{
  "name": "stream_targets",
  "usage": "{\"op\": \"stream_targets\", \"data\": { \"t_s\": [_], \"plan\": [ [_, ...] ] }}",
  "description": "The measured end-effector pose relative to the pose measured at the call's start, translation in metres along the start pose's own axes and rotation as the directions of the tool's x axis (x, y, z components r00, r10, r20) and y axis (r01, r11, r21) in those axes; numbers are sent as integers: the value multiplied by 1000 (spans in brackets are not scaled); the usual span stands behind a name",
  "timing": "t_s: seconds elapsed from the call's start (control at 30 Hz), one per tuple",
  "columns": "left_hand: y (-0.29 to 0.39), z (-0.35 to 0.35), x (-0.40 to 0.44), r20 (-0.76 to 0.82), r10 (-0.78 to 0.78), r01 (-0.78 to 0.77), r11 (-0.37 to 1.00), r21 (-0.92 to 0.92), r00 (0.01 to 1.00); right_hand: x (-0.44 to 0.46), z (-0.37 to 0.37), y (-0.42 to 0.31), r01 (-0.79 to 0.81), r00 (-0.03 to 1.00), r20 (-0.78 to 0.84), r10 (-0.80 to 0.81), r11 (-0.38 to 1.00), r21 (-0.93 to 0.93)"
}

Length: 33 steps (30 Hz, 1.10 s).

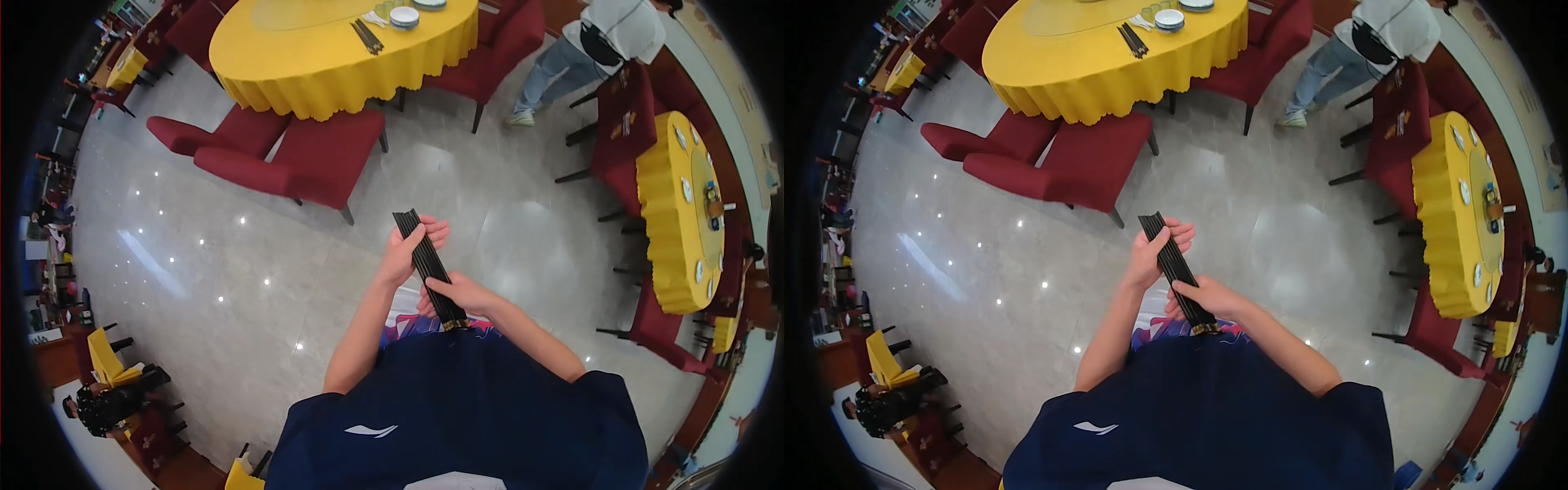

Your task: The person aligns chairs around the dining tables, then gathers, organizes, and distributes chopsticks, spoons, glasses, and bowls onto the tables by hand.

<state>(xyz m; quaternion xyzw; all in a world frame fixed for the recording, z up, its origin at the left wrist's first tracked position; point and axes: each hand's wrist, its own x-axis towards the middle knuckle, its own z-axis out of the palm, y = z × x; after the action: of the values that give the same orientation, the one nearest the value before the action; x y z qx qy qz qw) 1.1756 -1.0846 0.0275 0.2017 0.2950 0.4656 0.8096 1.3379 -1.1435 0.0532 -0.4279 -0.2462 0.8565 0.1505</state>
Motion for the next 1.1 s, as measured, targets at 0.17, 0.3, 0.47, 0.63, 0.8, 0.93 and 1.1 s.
{"op": "stream_targets", "data": {
  "t_s": [0.17,0.3,0.47,0.63,0.8,0.93,1.1],
  "plan": [
    [54,-19,65,-109,30,-29,1000,9,994,20,-7,-46,-85,996,10,85,996,18],
    [94,-47,148,-187,27,-32,999,-21,982,69,-43,-97,-43,999,17,43,999,-19],
    [130,-69,260,-335,103,-101,995,23,937,127,-85,-163,134,970,-204,-132,991,-3],
    [175,-90,387,-430,181,-163,983,79,885,197,-146,-270,266,803,-178,-569,608,-748],
    [237,-106,509,-574,148,-209,977,-42,805,278,-194,-389,148,870,-145,-471,532,-834],
    [292,-126,592,-667,155,-267,961,-68,729,349,-210,-464,165,869,-108,-483,488,-857],
    [329,-174,702,-657,171,-42,977,208,734,447,-234,-522,102,878,-160,-450,503,-858]
  ]
}}
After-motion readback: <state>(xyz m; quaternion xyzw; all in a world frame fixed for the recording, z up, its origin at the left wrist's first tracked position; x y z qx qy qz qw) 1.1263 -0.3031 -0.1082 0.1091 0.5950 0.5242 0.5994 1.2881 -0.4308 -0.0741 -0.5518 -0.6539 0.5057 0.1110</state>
